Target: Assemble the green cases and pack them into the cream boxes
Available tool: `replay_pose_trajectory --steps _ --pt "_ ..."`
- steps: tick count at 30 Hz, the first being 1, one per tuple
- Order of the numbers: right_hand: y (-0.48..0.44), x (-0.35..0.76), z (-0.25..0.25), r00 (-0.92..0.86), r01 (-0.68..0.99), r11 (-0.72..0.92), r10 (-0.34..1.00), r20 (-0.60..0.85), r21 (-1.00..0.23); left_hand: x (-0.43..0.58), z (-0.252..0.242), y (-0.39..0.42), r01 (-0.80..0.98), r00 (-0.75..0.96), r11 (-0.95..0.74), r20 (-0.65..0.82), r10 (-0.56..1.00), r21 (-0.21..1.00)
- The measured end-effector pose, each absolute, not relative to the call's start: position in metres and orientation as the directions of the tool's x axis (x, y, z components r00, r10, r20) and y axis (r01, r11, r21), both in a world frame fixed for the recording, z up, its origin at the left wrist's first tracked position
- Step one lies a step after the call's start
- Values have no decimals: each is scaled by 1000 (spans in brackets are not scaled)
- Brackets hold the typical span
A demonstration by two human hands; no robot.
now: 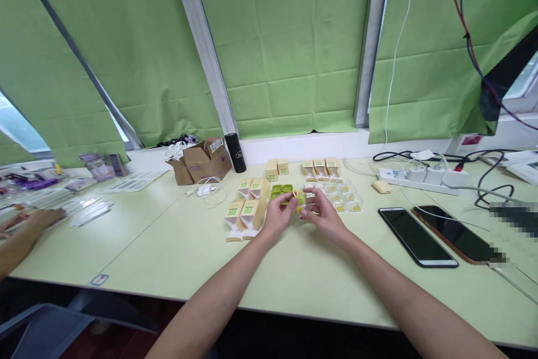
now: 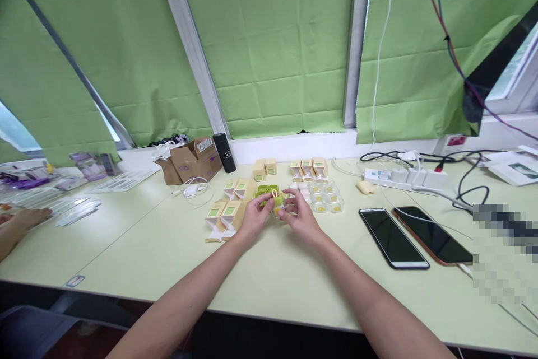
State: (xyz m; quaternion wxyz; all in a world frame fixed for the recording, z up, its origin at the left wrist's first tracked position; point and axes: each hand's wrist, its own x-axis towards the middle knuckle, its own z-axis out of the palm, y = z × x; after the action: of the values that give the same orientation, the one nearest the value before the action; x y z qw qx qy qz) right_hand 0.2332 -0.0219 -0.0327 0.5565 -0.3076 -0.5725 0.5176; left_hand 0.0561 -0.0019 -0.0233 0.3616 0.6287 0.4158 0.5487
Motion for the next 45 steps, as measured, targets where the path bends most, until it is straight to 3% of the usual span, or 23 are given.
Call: replay_pose_trajectory --steps 13,28,40,45 --pt "-26 232 -20 -148 -389 257 930 335 -885 55 -16 -15 110 167 -528 508 845 842" --pt "-24 235 -19 -134 -337 279 931 339 -899 57 -12 -17 208 147 -550 531 835 809" --pt "-23 236 -22 -251 -621 -15 951 180 -784 55 -17 -17 201 137 -649 635 760 734" --pt "-17 239 -30 -262 -618 -44 953 153 -785 54 -20 -15 196 100 -629 623 776 752"
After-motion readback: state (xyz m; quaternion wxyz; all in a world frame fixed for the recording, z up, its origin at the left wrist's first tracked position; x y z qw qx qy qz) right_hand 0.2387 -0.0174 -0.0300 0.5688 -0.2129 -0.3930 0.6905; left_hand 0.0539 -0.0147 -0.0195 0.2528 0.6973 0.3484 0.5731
